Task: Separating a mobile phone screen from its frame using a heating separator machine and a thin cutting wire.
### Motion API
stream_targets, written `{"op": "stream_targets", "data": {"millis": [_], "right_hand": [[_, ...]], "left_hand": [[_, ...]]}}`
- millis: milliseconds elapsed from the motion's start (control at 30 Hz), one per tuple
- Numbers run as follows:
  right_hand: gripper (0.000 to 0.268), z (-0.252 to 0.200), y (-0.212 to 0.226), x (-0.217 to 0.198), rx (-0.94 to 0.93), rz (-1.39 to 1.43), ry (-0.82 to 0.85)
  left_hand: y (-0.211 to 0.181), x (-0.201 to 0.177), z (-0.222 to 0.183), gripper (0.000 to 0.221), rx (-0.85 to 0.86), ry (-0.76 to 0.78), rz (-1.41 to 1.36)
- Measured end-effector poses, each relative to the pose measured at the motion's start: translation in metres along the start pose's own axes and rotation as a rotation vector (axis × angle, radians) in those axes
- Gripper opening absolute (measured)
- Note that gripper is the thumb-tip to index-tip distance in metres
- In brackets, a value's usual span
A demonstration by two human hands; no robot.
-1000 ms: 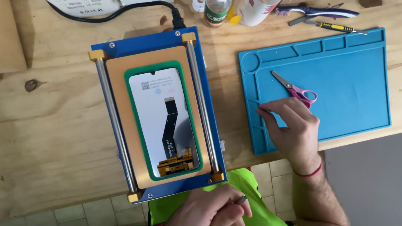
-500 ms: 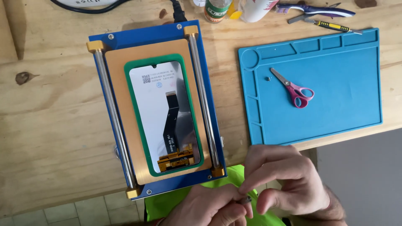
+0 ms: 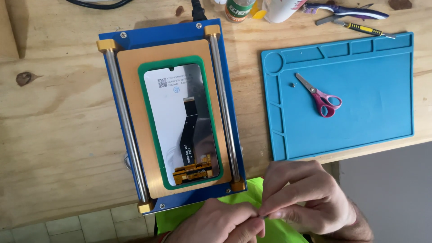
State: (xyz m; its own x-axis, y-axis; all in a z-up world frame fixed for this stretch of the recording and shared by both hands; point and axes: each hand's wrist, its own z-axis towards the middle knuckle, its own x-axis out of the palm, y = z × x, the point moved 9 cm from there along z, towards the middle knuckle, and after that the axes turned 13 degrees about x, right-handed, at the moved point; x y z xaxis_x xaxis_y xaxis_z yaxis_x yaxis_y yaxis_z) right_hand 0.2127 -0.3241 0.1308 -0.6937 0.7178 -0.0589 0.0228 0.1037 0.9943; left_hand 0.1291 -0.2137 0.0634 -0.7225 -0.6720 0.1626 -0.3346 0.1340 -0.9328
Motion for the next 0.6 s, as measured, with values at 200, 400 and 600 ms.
{"op": "stream_targets", "data": {"millis": [200,400,600], "right_hand": [[0.017,-0.005,0.005,0.007,-0.138,-0.195,-0.116],[0.019,-0.031,-0.013,0.017,-0.317,-0.378,-0.186],[0.024,-0.052,-0.042,-0.067,-0.213,-0.347,-0.812]], "left_hand": [[0.004,0.004,0.0,0.044,-0.061,0.023,0.007],[0.016,0.015,-0.002,0.031,-0.114,0.02,0.066],[0.026,0.012,-0.019,0.019,-0.09,0.014,0.106]]}}
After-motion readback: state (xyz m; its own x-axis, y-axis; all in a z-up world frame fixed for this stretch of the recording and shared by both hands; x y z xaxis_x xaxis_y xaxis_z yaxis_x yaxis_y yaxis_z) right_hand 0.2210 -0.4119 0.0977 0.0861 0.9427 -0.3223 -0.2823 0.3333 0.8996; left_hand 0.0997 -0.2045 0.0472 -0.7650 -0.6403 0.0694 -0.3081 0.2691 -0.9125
